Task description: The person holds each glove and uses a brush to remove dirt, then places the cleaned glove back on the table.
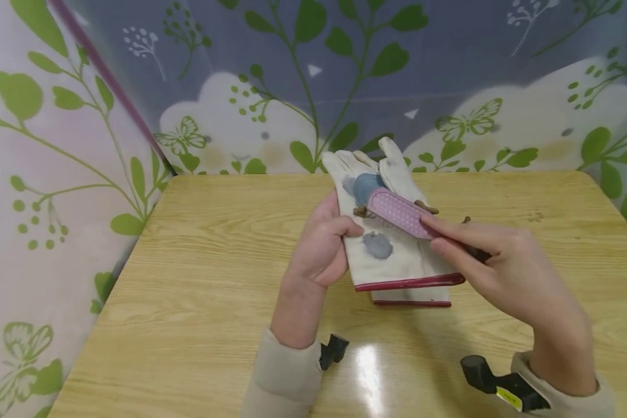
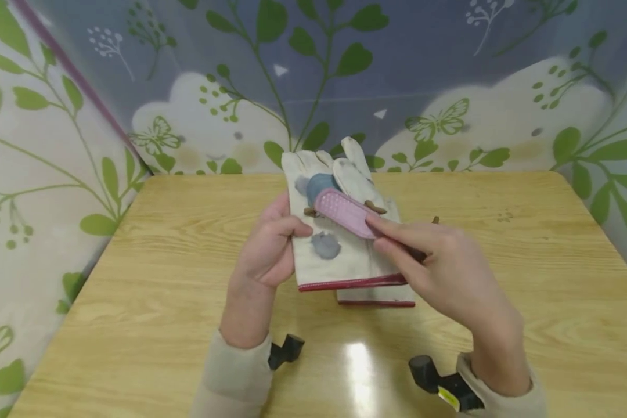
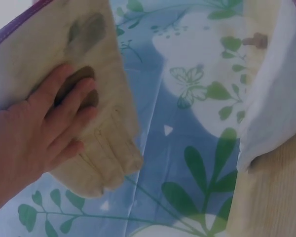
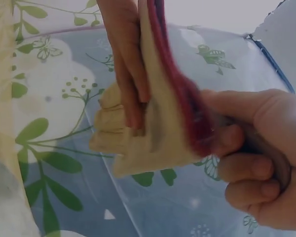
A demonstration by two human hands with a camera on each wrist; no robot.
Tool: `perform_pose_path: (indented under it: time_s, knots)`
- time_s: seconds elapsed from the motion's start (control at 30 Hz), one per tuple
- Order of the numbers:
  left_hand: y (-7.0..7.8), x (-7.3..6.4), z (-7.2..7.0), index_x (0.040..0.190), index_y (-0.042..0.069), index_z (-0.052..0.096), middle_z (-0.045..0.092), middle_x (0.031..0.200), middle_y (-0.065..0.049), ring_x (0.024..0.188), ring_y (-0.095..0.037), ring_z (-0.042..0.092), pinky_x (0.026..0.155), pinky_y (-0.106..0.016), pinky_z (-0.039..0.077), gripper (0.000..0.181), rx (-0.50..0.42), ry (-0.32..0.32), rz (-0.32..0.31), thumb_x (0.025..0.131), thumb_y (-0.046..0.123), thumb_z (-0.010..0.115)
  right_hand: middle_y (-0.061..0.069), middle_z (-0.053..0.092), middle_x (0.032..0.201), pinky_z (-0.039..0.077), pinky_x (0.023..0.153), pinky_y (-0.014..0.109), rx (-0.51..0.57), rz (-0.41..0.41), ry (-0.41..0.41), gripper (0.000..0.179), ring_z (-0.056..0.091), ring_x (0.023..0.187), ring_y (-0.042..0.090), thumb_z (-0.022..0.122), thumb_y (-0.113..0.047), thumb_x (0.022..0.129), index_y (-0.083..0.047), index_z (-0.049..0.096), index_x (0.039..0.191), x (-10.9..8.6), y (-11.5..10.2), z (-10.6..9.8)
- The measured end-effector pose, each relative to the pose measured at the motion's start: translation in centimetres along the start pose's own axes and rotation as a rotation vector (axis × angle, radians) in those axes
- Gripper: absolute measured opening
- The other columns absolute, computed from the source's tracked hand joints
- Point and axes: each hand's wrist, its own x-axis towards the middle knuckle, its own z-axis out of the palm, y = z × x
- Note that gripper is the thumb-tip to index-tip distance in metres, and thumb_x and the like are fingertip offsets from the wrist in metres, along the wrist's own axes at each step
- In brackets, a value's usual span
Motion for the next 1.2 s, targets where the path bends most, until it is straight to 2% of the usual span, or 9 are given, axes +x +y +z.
perform_pose_path:
  time_s: [0.13, 0.3, 0.43, 0.53, 0.67, 0.77, 0.9, 1.03, 1.2]
  knots:
    - [-0.2, 0.0, 0.0, 0.156, 0.003, 0.017, 0.027, 0.158, -0.017, 0.144, -0.035, 0.029, 0.118, -0.049, 0.024, 0.085, -0.008, -0.013, -0.024, 0.075, -0.021, 0.028, 0.006, 0.073, 0.111, 0.039, 0.057, 0.012, 0.103, -0.023, 0.109, 0.042, 0.057, 0.071, 0.002, 0.073, 0.006, 0.082, -0.006, 0.071, 0.122, 0.5, -0.1, 1.2]
    - [-0.3, 0.1, -0.1, 0.154, 0.0, 0.02, 0.029, 0.156, -0.019, 0.144, -0.033, 0.03, 0.118, -0.048, 0.025, 0.085, -0.019, 0.009, -0.015, 0.072, -0.021, 0.027, -0.006, 0.066, 0.077, 0.032, 0.052, 0.014, -0.019, -0.087, 0.008, 0.031, 0.038, 0.057, 0.0, 0.066, -0.024, 0.096, -0.01, 0.071, 0.123, 0.7, -0.5, 2.1]
    - [-0.1, 0.1, -0.4, 0.157, 0.004, 0.015, 0.024, 0.16, -0.013, 0.147, -0.03, 0.025, 0.119, -0.049, 0.021, 0.089, -0.047, -0.027, 0.004, 0.073, -0.023, 0.025, -0.013, 0.057, 0.071, 0.031, 0.052, 0.013, -0.083, -0.1, -0.022, 0.041, 0.036, 0.057, -0.002, 0.057, -0.043, 0.097, -0.013, 0.073, 0.121, 0.2, -0.5, 1.2]
    - [-0.1, 0.1, -0.4, 0.158, 0.005, 0.012, 0.023, 0.161, -0.012, 0.147, -0.03, 0.024, 0.119, -0.048, 0.021, 0.089, -0.042, -0.055, 0.0, 0.075, -0.023, 0.026, -0.011, 0.065, 0.078, 0.033, 0.053, 0.012, -0.019, -0.091, 0.026, 0.037, 0.04, 0.059, -0.003, 0.062, -0.035, 0.096, -0.009, 0.073, 0.12, -0.1, -0.5, 0.3]
    - [0.1, 0.0, -0.4, 0.157, 0.006, 0.014, 0.026, 0.159, -0.014, 0.145, -0.033, 0.027, 0.118, -0.049, 0.022, 0.088, -0.035, -0.019, 0.02, 0.075, -0.022, 0.027, -0.003, 0.074, 0.097, 0.036, 0.055, 0.01, 0.141, -0.046, 0.175, 0.027, 0.05, 0.065, -0.002, 0.068, -0.007, 0.092, 0.008, 0.07, 0.115, -0.5, -0.2, -1.1]
    - [0.3, 0.0, -0.3, 0.157, 0.005, 0.016, 0.028, 0.158, -0.016, 0.144, -0.034, 0.028, 0.118, -0.049, 0.022, 0.088, -0.039, 0.004, 0.035, 0.073, -0.021, 0.028, -0.013, 0.072, 0.106, 0.04, 0.059, 0.006, 0.097, 0.048, 0.25, 0.027, 0.057, 0.07, -0.003, 0.068, 0.004, 0.088, 0.008, 0.07, 0.115, -0.9, 0.1, -2.1]
    - [0.3, -0.2, -0.1, 0.157, 0.004, 0.016, 0.028, 0.158, -0.016, 0.144, -0.034, 0.028, 0.118, -0.049, 0.022, 0.088, -0.037, -0.011, 0.021, 0.073, -0.02, 0.028, -0.023, 0.067, 0.113, 0.046, 0.066, 0.005, 0.044, 0.198, 0.183, 0.034, 0.063, 0.081, -0.008, 0.067, 0.005, 0.088, -0.004, 0.07, 0.121, -0.7, 0.7, -1.9]
    - [0.0, -0.2, 0.2, 0.157, 0.004, 0.013, 0.024, 0.16, -0.015, 0.146, -0.033, 0.025, 0.119, -0.047, 0.02, 0.09, -0.033, -0.025, 0.004, 0.072, -0.021, 0.027, -0.003, 0.07, 0.119, 0.05, 0.073, 0.008, 0.12, 0.19, 0.07, 0.04, 0.066, 0.095, -0.003, 0.067, 0.008, 0.087, -0.006, 0.069, 0.124, -0.1, 0.9, -0.4]
    - [-0.3, 0.1, 0.4, 0.158, 0.004, 0.01, 0.02, 0.162, -0.015, 0.148, -0.031, 0.022, 0.119, -0.044, 0.02, 0.093, 0.005, 0.011, 0.024, 0.07, -0.021, 0.026, 0.007, 0.074, 0.09, 0.04, 0.052, 0.014, 0.118, 0.172, -0.003, 0.042, 0.054, 0.062, 0.003, 0.071, 0.003, 0.086, -0.013, 0.07, 0.124, 0.6, -0.7, 2.0]
